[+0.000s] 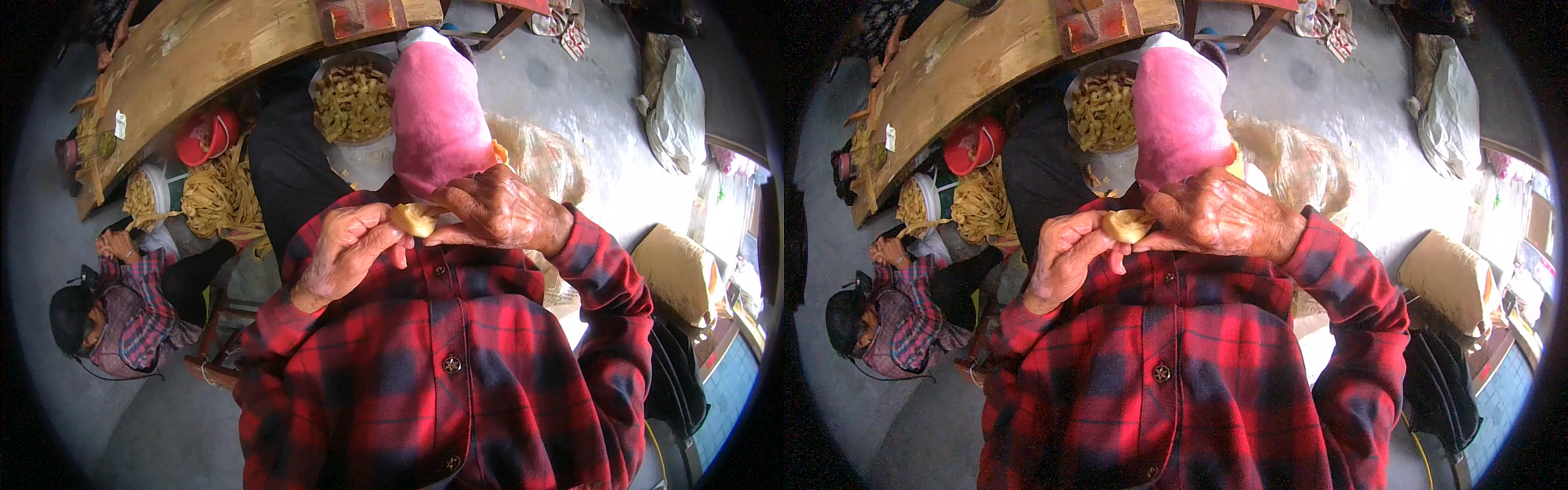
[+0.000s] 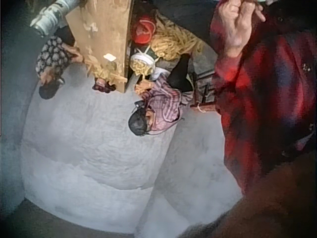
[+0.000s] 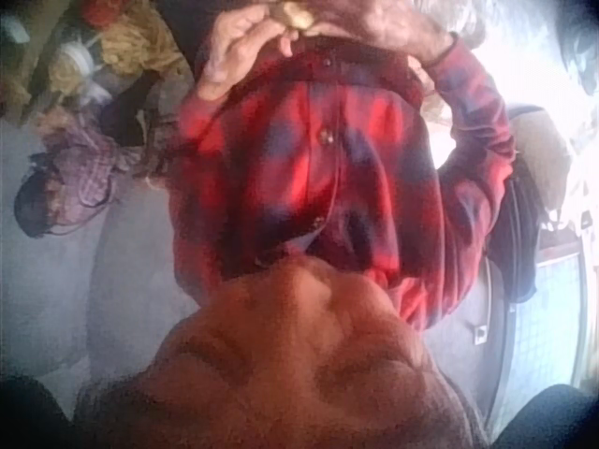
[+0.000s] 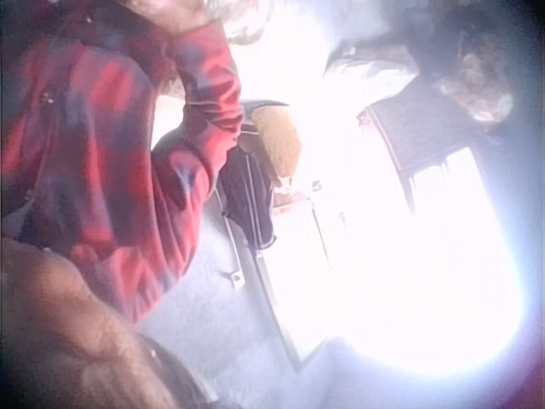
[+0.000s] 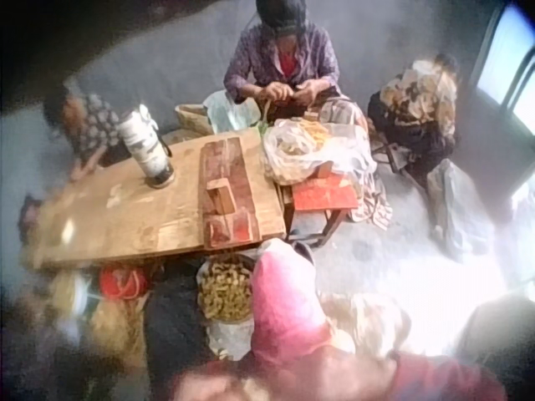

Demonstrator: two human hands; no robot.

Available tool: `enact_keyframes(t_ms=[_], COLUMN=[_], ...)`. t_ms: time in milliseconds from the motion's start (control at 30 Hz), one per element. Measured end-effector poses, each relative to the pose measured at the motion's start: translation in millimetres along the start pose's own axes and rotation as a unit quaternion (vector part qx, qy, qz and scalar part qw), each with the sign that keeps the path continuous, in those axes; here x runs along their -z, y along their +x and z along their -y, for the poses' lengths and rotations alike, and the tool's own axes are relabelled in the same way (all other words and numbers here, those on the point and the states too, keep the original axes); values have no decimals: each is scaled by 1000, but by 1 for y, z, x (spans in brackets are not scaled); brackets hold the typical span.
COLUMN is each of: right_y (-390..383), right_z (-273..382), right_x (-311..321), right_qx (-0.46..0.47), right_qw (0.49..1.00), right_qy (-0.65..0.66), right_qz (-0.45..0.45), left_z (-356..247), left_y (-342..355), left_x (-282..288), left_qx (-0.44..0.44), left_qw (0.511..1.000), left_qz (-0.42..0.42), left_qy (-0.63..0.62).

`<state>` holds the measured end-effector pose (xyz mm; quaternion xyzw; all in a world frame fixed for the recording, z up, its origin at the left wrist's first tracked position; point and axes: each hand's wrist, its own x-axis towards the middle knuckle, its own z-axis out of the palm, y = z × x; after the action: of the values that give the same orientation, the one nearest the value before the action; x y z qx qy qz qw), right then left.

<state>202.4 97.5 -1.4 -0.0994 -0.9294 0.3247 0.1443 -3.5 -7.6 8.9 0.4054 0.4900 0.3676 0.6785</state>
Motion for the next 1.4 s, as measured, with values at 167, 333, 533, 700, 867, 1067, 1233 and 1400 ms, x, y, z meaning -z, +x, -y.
enact_keyframes(t_ms=[167,333,533,700,867,1067,1233,1400], right_y=[-9,-12,-8,-4,-2,-5,-1,46], right_z=[-6,-10,-8,-16,-24,-16,-1,-34], right_x=[11,11,24,15,8,23,17,16], right_qx=[-51,-55,-129,-176,-161,-168,-60,0], right_qw=[998,976,949,933,944,940,964,987], right_qy=[45,209,286,312,286,281,257,95], right_qz=[-2,-24,26,19,20,94,5,-127], left_z=[-5,-10,-10,-18,-16,-11,-46,-65], left_y=[-7,-16,-21,0,18,17,-7,21], left_x=[18,21,24,31,8,6,32,71], left_qx=[-42,-21,-53,-157,-201,-210,-118,-100], left_qw=[995,999,997,938,900,898,933,903], left_qz=[20,32,45,23,-4,75,82,-67], left_qy=[88,6,27,307,386,379,330,413])
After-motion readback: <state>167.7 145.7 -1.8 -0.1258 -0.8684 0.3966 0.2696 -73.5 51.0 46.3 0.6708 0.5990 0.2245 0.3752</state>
